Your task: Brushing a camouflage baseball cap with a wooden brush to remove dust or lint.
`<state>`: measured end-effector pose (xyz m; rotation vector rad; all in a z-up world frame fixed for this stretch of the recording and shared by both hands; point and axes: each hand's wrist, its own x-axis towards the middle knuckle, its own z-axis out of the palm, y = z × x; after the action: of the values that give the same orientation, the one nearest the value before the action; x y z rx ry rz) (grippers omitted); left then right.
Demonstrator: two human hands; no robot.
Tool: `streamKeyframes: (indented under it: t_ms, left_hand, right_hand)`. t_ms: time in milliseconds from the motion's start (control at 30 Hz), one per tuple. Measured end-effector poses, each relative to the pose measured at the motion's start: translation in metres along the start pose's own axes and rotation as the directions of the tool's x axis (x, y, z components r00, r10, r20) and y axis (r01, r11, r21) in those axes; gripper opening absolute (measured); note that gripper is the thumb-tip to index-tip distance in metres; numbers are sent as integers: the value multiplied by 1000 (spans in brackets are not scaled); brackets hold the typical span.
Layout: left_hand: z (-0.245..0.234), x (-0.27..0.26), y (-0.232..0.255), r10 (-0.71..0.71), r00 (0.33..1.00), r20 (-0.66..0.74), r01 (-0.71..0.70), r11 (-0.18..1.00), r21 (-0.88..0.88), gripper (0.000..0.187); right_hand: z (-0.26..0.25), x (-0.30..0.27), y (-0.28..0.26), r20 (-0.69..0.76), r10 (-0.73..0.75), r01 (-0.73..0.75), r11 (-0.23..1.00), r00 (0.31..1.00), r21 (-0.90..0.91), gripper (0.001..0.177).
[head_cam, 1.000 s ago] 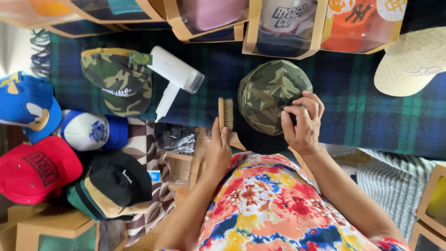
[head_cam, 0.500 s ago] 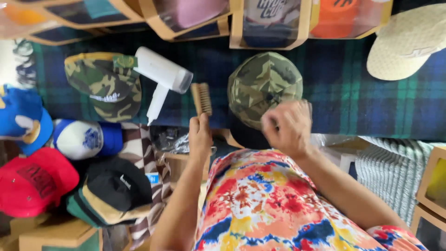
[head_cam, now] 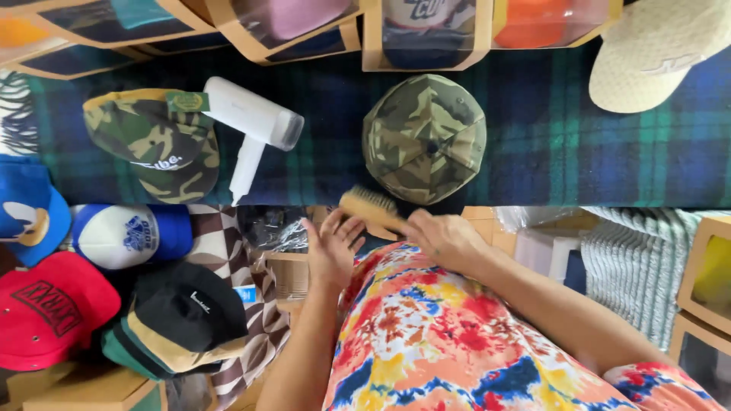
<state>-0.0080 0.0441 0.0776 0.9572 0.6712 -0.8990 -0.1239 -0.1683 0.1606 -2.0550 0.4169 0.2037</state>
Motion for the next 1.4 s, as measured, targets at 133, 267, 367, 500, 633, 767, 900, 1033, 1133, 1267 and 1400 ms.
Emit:
streamKeyframes:
  t_ms: [133,267,367,500,633,767,900,1033,1133,1267,1400]
  left_hand:
    - [1,44,-12,-213,960,181,217,976,-1,96]
    - [45,71,-10,-183,957,225,97,933,347,26]
    - [72,39,2,-69,964,256,-31,931,365,8]
    - [54,55,-16,-55,961,273,-29,955,295,10]
    - [58,52,-17,50,974,219,-139,901,411,9]
    - [71,39,-10,60,981,183,-136,889,437,7]
    - [64,60,-16,94,981,170,-158,895,418,6]
    - [51,55,-25,65,983,174,-142,868,475,7]
    - [43,65,-20,64,980,186,-150,854,498,8]
    - [56,49,-8,61,977,202,-162,829,536,10]
    - [82,8,-1,389,894,221,-404,486,775,44]
  right_hand:
    - [13,-23,24,114,240,-221,963,964,-156,34]
    - [-53,-56,32,232,449,-473,879,863,58,38]
    - [-109,-119,90,24,680,-676,725,733,134,36]
    - [-124,-144,82,-111,774,-751,632,623,194,29]
    - [-68,-87,47,-250,5,-12,1000,968,-28,16]
    - [-52,-73,107,-206,76,21,901,976,433,7]
    - [-80,-92,121,-256,-186,77,921,949,-382,18]
    - [-78,-58,77,-181,-497,364,798,849,-481,18]
    - [-110,-65,111,-184,-473,291,758,862,-584,21]
    - [-132,-129,158,-481,-219,-42,879,849,-474,18]
    - [-92,-88,69,-508,-240,54,934,827,-353,12]
